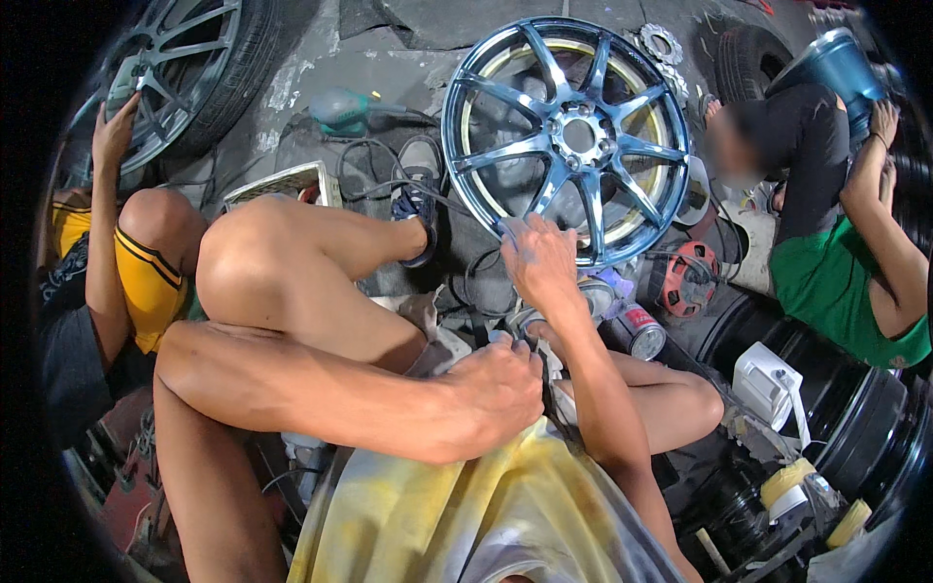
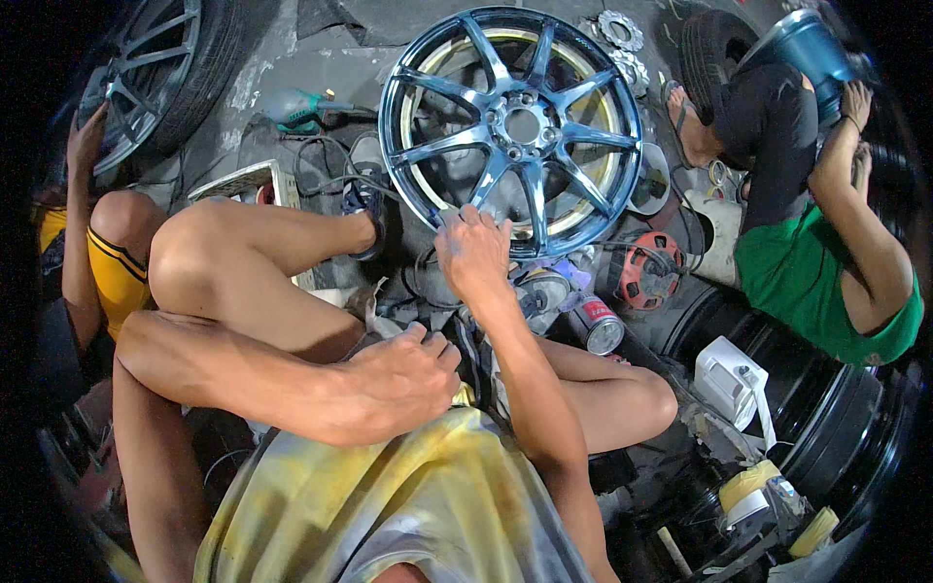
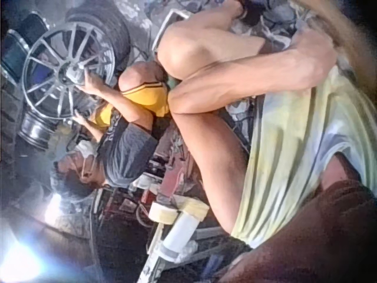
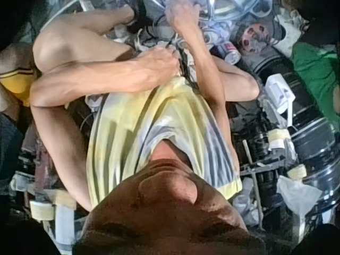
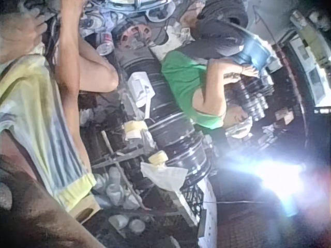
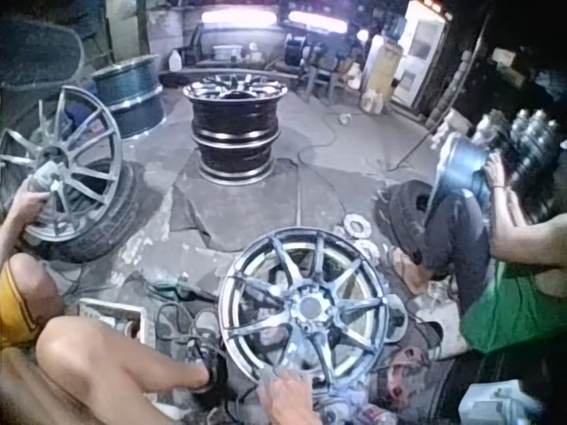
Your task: The person sits on the floor and uses a small abrasive pad to manually polish the surface of a blue car wheel rim. They systematically rub the spokes and the outer lip of the rim to remove imperfections and create a smooth finish.
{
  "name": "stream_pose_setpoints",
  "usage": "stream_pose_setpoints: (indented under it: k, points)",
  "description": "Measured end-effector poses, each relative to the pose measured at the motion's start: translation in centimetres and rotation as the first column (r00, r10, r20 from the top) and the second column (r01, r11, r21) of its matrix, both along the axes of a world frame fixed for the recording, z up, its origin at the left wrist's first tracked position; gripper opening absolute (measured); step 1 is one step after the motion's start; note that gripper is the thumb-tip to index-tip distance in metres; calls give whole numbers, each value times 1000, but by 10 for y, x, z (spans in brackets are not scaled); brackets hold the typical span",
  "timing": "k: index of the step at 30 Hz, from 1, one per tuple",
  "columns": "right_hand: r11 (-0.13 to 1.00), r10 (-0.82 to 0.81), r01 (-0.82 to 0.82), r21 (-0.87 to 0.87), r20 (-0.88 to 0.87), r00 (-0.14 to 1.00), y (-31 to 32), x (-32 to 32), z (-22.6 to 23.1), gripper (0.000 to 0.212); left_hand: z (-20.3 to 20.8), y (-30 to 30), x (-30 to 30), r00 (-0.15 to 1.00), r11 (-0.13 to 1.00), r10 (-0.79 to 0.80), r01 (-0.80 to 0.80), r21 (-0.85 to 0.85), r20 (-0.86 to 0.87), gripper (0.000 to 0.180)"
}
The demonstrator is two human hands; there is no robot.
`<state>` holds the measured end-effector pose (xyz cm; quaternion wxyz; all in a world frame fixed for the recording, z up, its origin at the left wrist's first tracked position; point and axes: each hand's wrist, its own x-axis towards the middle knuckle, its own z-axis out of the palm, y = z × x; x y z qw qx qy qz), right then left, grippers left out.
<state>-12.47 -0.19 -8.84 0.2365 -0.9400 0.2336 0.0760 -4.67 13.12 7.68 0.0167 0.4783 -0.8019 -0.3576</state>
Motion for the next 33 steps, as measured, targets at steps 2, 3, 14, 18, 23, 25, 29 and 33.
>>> stream_pose_setpoints:
  k: [2, 3, 14, 18, 23, 25, 29, 33]
  points:
    - [996, 39, -36, 81, -38, 999, 1, 13, 7, 22, 4, 8, 0, 998, 998, 56, -56, 19, 20, 18]
    - [994, 26, -18, 104, -79, 997, -3, 11, 8, 22, 1, 6, 0, 999, 999, 45, -45, 19, 10, 18]
    - [963, 148, -126, 240, -79, 986, -22, 37, -15, 30, -11, 9, -7, 994, 989, 113, -113, -93, -7, 19]
    - [967, 24, -40, 252, 66, 997, -22, 58, -22, 26, -4, 2, -10, 998, 998, 55, -56, -27, -21, 19]
    - [992, 108, -111, 58, 57, 992, -4, -1, 0, 26, -9, 2, -1, 993, 995, 88, -91, -41, -72, 18]
    - [993, 115, -114, -14, 82, 990, 3, -12, 7, 29, -3, 0, 0, 996, 997, 72, -73, -19, -44, 18]
    - [988, 96, -66, -142, 217, 971, 16, 1, -13, 31, -5, 6, -8, 999, 998, 39, -40, -38, -25, 18]
    - [985, 123, -102, -138, 149, 981, 13, -26, -7, 33, -9, -3, 2, 999, 999, 33, -34, -30, -23, 18]
